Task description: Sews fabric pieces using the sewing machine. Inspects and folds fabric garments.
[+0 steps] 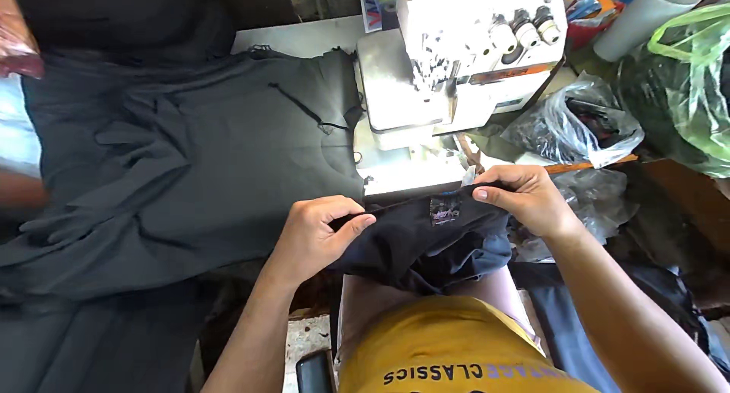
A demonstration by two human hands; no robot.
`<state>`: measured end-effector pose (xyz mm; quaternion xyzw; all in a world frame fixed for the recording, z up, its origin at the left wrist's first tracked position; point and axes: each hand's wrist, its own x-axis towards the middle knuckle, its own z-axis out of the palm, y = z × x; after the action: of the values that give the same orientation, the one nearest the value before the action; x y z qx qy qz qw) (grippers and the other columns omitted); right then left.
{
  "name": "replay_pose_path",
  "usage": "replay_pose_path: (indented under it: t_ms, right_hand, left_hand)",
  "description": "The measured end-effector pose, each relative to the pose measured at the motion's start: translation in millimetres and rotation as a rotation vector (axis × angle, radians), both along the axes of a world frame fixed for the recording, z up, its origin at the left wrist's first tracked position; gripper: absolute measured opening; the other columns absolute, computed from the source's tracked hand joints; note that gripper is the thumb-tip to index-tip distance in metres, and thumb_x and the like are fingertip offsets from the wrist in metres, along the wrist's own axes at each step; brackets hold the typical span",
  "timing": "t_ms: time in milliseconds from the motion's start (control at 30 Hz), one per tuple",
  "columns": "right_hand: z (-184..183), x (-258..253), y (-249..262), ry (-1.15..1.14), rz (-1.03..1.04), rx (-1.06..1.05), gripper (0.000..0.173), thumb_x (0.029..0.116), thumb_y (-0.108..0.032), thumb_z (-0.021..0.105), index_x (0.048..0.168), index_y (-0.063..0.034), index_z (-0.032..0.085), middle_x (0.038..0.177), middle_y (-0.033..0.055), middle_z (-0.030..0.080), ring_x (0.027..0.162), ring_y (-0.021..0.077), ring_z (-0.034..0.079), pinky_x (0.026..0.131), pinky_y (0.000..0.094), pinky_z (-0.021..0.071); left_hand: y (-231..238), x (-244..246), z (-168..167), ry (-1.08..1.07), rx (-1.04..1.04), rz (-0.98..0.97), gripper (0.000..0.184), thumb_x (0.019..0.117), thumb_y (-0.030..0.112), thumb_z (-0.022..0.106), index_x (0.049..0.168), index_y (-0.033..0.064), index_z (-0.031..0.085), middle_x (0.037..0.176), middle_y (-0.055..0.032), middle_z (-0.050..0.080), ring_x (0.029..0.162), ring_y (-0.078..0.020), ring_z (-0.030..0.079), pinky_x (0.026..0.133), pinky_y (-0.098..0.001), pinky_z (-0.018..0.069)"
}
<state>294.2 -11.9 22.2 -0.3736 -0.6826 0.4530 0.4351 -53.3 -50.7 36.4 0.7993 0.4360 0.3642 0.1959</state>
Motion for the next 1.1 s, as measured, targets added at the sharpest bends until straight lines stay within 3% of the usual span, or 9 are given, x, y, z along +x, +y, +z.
replay_pose_path:
  t_ms: [167,300,400,467,600,700,833,1000,1100]
  right_hand:
    - [3,-2,0,0.002,0.034,-0.001,0.005,0.0893,-0.013,0.075,0.094,-0.0109,0.078,0.083,-0.0076,0.073,0.075,-0.0012,0.067,0.070,0.0166,0.0572]
    - [6,-4,-3,-0.027,0.045,0.084,0.009,0.0879,-0.018,0.078,0.095,-0.0123,0.077,0.085,-0.0085,0.074,0.076,-0.0016,0.068,0.071,0.0170,0.0581]
    - [7,-2,-8,-0.200,0.031,0.322,0.017,0.0895,-0.025,0.077,0.102,-0.0130,0.078,0.095,-0.0077,0.075,0.090,0.0009,0.066,0.086,0.0274,0.0532]
    - [6,-2,-12,-0.303,-0.040,0.460,0.015,0.0910,-0.024,0.075,0.101,-0.0137,0.079,0.097,-0.0050,0.075,0.094,0.0044,0.066,0.090,0.0351,0.0497]
    - [-6,-7,-19,-0.348,-0.227,0.719,0.009,0.0938,-0.015,0.071,0.096,-0.0106,0.078,0.096,0.0032,0.073,0.094,0.0090,0.064,0.091,0.0301,0.0450]
    - [-17,-6,-26,-0.387,-0.306,1.004,0.011,0.1000,-0.012,0.063,0.105,-0.0102,0.072,0.093,0.0064,0.069,0.091,0.0162,0.063,0.090,0.0327,0.0449]
    - [-24,1,-36,-0.432,-0.281,1.242,0.009,0.1009,-0.011,0.061,0.110,-0.0089,0.061,0.103,0.0089,0.064,0.093,0.0217,0.060,0.094,0.0376,0.0431]
    - [-19,2,-40,-0.420,-0.273,1.186,0.007,0.1006,-0.010,0.060,0.107,-0.0105,0.058,0.105,0.0083,0.062,0.097,0.0201,0.059,0.096,0.0370,0.0419]
    - [-14,-2,-40,-0.257,-0.243,0.842,0.004,0.0961,-0.014,0.066,0.099,-0.0118,0.065,0.098,0.0030,0.068,0.097,0.0105,0.063,0.091,0.0255,0.0485]
  left_hand:
    - [2,-12,9,0.009,0.079,0.071,0.033,0.0910,0.043,0.074,0.085,0.0106,0.076,0.072,0.0099,0.056,0.069,0.0065,0.051,0.061,-0.0107,0.0408]
    - [1,-11,12,-0.033,0.083,0.067,0.024,0.0879,0.038,0.078,0.094,0.0143,0.080,0.080,0.0102,0.068,0.075,0.0067,0.060,0.067,-0.0107,0.0485]
    - [0,-14,10,-0.093,0.151,0.056,0.012,0.0900,0.020,0.076,0.097,0.0120,0.081,0.080,0.0071,0.070,0.074,0.0033,0.057,0.070,-0.0141,0.0456]
    - [-1,-17,3,-0.155,0.219,0.062,0.009,0.0915,0.018,0.075,0.095,0.0125,0.080,0.076,0.0073,0.065,0.072,0.0024,0.053,0.067,-0.0146,0.0419]
    - [-11,-7,-2,-0.177,0.375,0.103,0.011,0.0938,0.018,0.074,0.088,0.0097,0.079,0.073,0.0014,0.059,0.075,-0.0003,0.055,0.076,-0.0156,0.0448]
    - [-22,-14,-21,-0.047,0.610,0.140,0.006,0.0974,0.011,0.071,0.097,0.0097,0.077,0.070,-0.0094,0.053,0.070,-0.0156,0.053,0.078,-0.0279,0.0452]
    - [-31,-28,-27,0.146,0.811,0.134,0.019,0.0989,0.012,0.067,0.116,0.0169,0.072,0.077,-0.0058,0.044,0.075,-0.0197,0.047,0.081,-0.0320,0.0428]
    - [-38,-28,-20,0.130,0.766,0.119,0.016,0.0985,0.012,0.068,0.113,0.0160,0.072,0.077,-0.0062,0.045,0.075,-0.0194,0.049,0.082,-0.0317,0.0435]
    - [-34,-25,-14,-0.009,0.447,0.110,0.012,0.1005,0.026,0.068,0.103,0.0164,0.075,0.080,-0.0008,0.059,0.081,-0.0085,0.059,0.080,-0.0216,0.0481]
